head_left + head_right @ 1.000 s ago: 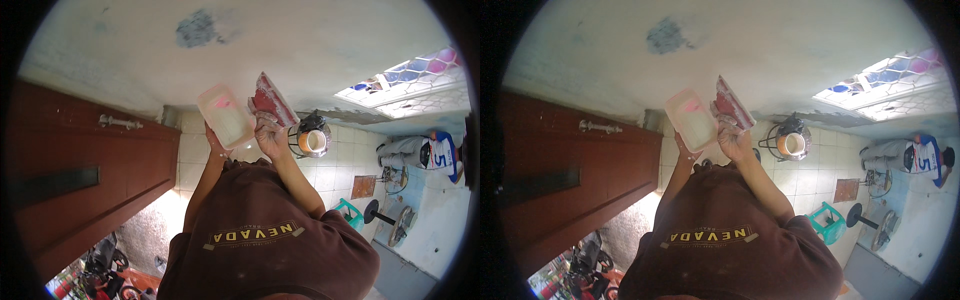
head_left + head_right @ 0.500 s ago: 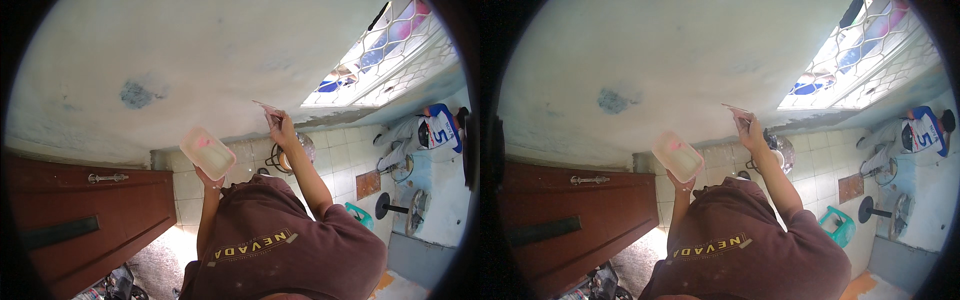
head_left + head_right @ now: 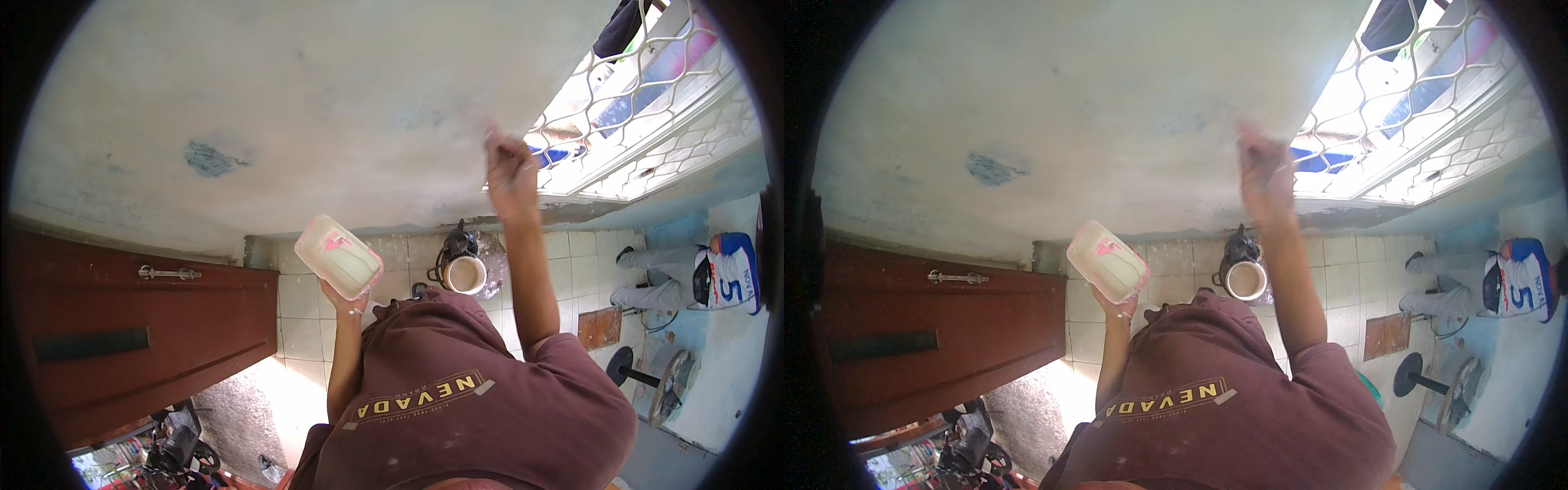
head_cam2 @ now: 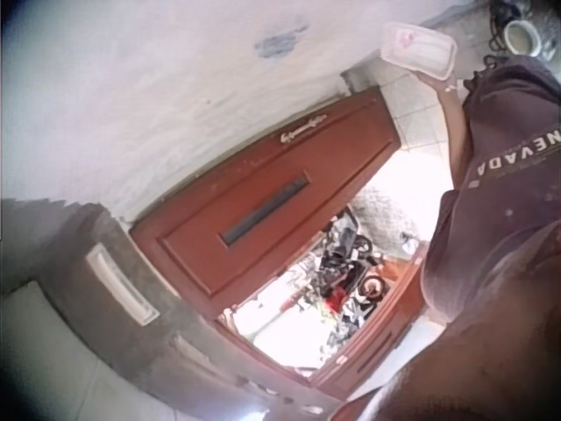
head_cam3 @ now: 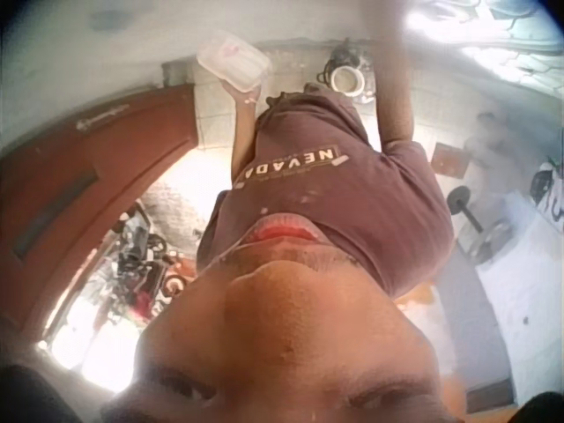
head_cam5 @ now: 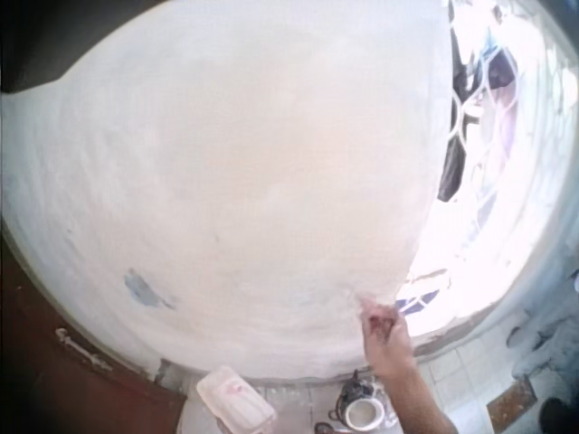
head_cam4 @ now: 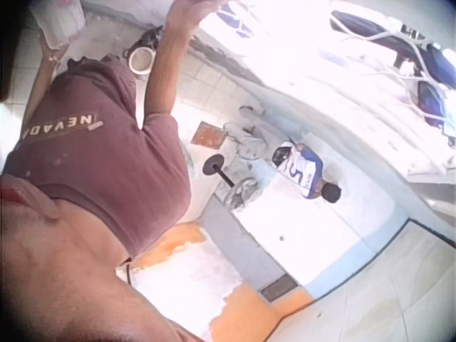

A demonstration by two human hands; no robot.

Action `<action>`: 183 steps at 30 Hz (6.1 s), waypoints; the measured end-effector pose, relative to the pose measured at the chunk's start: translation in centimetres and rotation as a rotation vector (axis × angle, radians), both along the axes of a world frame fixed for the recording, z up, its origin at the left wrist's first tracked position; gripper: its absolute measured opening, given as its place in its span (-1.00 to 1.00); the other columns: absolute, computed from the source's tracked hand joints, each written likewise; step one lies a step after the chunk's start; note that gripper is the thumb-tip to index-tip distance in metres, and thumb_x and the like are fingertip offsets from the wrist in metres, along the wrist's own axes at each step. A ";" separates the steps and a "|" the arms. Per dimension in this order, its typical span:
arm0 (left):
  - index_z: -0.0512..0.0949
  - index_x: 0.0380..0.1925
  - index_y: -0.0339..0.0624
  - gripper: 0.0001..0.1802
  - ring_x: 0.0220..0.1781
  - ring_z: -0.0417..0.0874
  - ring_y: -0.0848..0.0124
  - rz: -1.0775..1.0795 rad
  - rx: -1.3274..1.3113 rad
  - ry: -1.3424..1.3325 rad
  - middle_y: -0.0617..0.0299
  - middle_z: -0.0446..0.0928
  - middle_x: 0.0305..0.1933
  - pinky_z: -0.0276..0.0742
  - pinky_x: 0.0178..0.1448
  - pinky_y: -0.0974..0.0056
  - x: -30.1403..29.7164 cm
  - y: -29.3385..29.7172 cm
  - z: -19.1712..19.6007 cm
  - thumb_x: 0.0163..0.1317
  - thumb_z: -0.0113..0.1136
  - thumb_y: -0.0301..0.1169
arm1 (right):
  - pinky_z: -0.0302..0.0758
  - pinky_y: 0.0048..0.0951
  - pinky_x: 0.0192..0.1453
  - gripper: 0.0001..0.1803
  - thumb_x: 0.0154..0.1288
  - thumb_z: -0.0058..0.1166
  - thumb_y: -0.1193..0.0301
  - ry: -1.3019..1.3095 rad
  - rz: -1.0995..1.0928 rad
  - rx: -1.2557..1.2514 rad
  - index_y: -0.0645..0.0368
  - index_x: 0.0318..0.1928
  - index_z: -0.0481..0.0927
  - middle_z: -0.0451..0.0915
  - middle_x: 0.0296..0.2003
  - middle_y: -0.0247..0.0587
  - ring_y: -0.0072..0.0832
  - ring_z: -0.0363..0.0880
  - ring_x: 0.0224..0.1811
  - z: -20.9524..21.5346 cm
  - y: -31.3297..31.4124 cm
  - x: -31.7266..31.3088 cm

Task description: The person applies plaster to a wall using a putty knife, repeatedly dipping the knife into a plastic container of plaster and spreading it over uneven areas of the wall.

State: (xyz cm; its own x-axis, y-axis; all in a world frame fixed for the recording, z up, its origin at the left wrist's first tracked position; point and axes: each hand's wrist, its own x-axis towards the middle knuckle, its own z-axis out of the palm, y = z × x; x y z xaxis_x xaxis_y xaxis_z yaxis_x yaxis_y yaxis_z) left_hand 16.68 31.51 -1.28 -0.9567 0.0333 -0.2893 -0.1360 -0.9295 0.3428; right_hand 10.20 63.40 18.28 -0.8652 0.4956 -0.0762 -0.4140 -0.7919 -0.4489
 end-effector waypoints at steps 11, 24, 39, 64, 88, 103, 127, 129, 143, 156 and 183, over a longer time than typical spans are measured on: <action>0.34 0.36 0.00 -0.30 0.33 0.52 0.06 -0.048 -0.037 -0.008 0.14 0.49 0.31 0.48 0.37 -0.16 -0.4 0.7 0.9 0.38 -0.04 0.16 | 0.63 -0.61 0.22 -0.60 0.53 -0.13 0.63 0.113 0.479 -0.251 0.77 0.19 0.22 0.36 0.25 0.30 -0.32 0.52 0.10 -1.6 2.5 -6.4; 0.29 0.41 0.06 -0.30 0.38 0.47 0.09 -0.123 -0.017 0.010 0.21 0.42 0.38 0.44 0.42 -0.20 -0.7 2.5 -0.3 0.42 -0.10 0.19 | 0.58 -0.31 0.37 -0.74 0.50 -0.12 0.57 -0.081 0.275 0.305 0.59 0.02 0.43 0.53 0.01 0.12 -0.19 0.55 0.11 -10.5 4.8 -5.3; 0.31 0.39 0.03 -0.33 0.37 0.49 0.12 -0.124 -0.077 -0.065 0.21 0.45 0.36 0.47 0.40 -0.15 -0.3 3.1 -0.8 0.43 -0.09 0.15 | 0.55 -0.30 0.36 -0.67 0.57 -0.32 0.44 -0.391 0.345 -0.033 0.49 0.02 0.43 0.50 0.14 0.21 -0.13 0.55 0.18 -17.9 2.8 -1.9; 0.29 0.40 -0.10 -0.24 0.31 0.52 -0.06 0.008 -0.070 -0.036 -0.09 0.45 0.31 0.48 0.36 -0.18 2.3 1.5 -0.7 0.37 -0.05 0.16 | 0.71 -0.35 0.18 -0.67 0.40 -0.29 0.67 0.176 0.372 -0.383 0.72 0.09 0.26 0.44 0.06 0.39 -0.04 0.56 0.06 -7.8 5.6 -8.0; 0.33 0.37 0.01 -0.33 0.32 0.54 0.13 -0.074 -0.085 -0.017 0.20 0.47 0.32 0.51 0.36 -0.10 2.4 0.8 -1.8 0.45 -0.11 0.17 | 0.76 -0.51 -0.02 -0.65 0.47 -0.21 0.51 0.035 0.155 -0.119 0.67 0.01 0.44 0.55 0.03 0.36 -0.16 0.64 0.01 -9.1 7.2 -3.7; 0.31 0.38 -0.01 -0.32 0.34 0.51 0.14 -0.118 -0.084 -0.033 0.20 0.47 0.32 0.50 0.37 -0.08 2.9 1.1 -1.5 0.45 -0.13 0.17 | 0.75 -0.36 0.08 -0.74 0.46 -0.27 0.60 -0.105 0.321 -0.084 0.54 -0.10 0.49 0.61 -0.07 0.20 -0.16 0.67 -0.06 -21.2 4.9 -7.8; 0.33 0.38 -0.06 -0.33 0.36 0.50 0.11 -0.127 -0.136 -0.016 0.15 0.43 0.39 0.48 0.39 -0.09 2.2 0.9 -0.7 0.46 -0.12 0.12 | 0.62 -0.43 0.01 -0.78 0.52 -0.12 0.43 -0.113 0.245 0.167 0.32 -0.03 0.50 0.61 -0.12 -0.09 -0.35 0.60 -0.06 -14.3 8.1 -4.1; 0.33 0.39 -0.12 -0.30 0.36 0.51 0.10 -0.153 -0.117 -0.054 0.12 0.43 0.39 0.49 0.39 -0.08 1.3 1.8 0.2 0.46 -0.12 0.13 | 0.56 -0.54 -0.14 -0.80 0.45 0.00 0.44 -0.136 0.195 0.383 0.30 -0.07 0.59 0.65 -0.16 -0.17 -0.46 0.62 -0.09 -9.8 8.3 1.2; 0.35 0.35 -0.13 -0.16 0.23 0.60 0.18 -0.243 -0.011 0.108 0.05 0.52 0.25 0.56 0.33 0.01 -2.6 6.8 4.3 0.41 -0.22 0.34 | 0.49 -0.08 -0.25 -0.70 0.32 0.06 0.50 -0.236 0.155 1.788 0.29 0.04 0.45 0.63 -0.39 0.17 0.18 0.60 -0.35 -3.6 -9.8 7.1; 0.29 0.38 -0.01 -0.32 0.31 0.52 0.26 -0.065 0.093 0.198 0.19 0.46 0.30 0.47 0.40 0.06 -3.0 -3.2 4.6 0.52 -0.33 0.20 | 0.52 0.06 -0.29 -0.58 0.27 0.05 0.46 -0.184 0.373 1.912 0.33 0.12 0.42 0.62 -0.43 0.22 0.18 0.63 -0.38 -3.4 -23.8 4.0; 0.24 0.42 -0.03 -0.21 0.31 0.55 0.06 -0.335 0.202 0.123 0.09 0.46 0.33 0.55 0.32 -0.22 -7.7 -15.0 0.8 0.40 -0.13 0.26 | 0.50 -0.68 -0.47 -0.63 0.54 -0.08 0.39 -0.145 0.465 -0.545 0.33 0.23 0.39 0.47 -0.45 -0.30 -0.57 0.44 -0.53 -10.1 -29.0 2.5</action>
